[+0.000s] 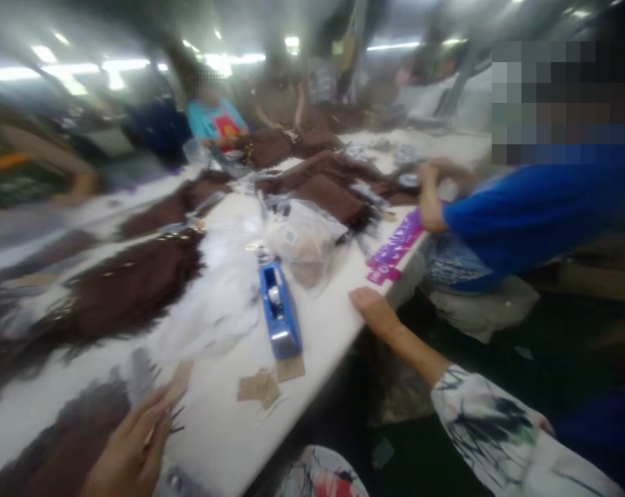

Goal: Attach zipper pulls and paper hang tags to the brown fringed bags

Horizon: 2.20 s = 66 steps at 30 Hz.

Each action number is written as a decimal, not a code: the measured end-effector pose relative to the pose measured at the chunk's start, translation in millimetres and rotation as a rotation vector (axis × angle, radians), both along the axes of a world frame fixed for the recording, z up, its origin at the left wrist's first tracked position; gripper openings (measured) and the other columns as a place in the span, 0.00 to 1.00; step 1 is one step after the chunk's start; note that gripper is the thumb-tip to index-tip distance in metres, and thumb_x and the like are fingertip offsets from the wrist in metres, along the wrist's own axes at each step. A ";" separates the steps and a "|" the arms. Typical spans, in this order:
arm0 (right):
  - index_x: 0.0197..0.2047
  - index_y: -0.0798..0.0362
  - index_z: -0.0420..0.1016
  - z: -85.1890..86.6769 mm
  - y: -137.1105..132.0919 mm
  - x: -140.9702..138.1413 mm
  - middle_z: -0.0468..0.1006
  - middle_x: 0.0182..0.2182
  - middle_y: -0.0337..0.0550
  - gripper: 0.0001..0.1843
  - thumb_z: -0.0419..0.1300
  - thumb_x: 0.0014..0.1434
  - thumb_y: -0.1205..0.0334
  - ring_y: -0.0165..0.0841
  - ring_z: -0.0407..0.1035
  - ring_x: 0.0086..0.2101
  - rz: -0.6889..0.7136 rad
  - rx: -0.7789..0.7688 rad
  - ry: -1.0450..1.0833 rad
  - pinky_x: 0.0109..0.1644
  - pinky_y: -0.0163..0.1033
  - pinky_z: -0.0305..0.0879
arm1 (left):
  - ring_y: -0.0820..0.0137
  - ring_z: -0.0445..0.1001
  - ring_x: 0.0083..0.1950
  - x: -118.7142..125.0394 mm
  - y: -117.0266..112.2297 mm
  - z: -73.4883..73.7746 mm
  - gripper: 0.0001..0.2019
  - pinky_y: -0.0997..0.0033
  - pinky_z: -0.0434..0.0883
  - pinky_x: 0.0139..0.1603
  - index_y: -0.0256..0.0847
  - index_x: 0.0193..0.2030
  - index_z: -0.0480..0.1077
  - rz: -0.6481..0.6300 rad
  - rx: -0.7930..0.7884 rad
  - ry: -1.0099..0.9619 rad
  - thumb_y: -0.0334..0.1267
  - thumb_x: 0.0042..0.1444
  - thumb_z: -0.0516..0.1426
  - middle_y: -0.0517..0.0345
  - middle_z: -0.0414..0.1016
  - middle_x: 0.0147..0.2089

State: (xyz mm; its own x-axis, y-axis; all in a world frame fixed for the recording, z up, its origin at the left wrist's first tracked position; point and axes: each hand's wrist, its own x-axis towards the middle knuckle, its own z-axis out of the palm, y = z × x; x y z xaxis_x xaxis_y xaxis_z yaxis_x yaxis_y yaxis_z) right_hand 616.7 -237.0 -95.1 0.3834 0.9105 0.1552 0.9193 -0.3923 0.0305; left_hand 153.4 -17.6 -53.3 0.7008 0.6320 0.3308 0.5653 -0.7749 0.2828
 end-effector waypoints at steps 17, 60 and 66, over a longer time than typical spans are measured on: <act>0.39 0.58 0.71 12.2 35.9 8.1 0.73 0.34 0.50 0.15 0.49 0.54 0.81 0.36 0.69 0.35 -0.356 0.280 0.396 0.40 0.38 0.62 | 0.65 0.74 0.55 6.2 -48.1 -25.6 0.13 0.65 0.74 0.55 0.48 0.51 0.72 -0.107 -0.020 -0.066 0.43 0.63 0.51 0.56 0.74 0.56; 0.37 0.48 0.71 37.4 112.7 -358.7 0.78 0.29 0.41 0.11 0.49 0.62 0.66 0.34 0.73 0.30 0.858 -0.059 0.642 0.35 0.35 0.67 | 0.69 0.73 0.35 -103.8 -81.3 16.1 0.08 0.73 0.65 0.37 0.41 0.31 0.71 0.358 -0.721 -0.303 0.33 0.58 0.53 0.59 0.75 0.31; 0.38 0.48 0.65 60.9 164.4 -396.7 0.76 0.28 0.39 0.08 0.46 0.65 0.60 0.32 0.71 0.28 0.681 0.040 0.776 0.33 0.34 0.60 | 0.60 0.74 0.40 -103.4 -78.2 1.1 0.12 0.65 0.71 0.38 0.38 0.44 0.68 0.664 -0.333 0.138 0.44 0.60 0.55 0.49 0.71 0.42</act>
State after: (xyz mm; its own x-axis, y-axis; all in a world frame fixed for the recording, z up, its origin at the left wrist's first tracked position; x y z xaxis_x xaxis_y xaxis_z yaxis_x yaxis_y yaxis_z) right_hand 219.9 -72.6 -34.2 -0.2039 0.9716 0.1199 0.7080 0.2309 -0.6674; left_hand 49.9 -95.8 -52.2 0.1594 0.9871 -0.0144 0.9307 -0.1454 0.3356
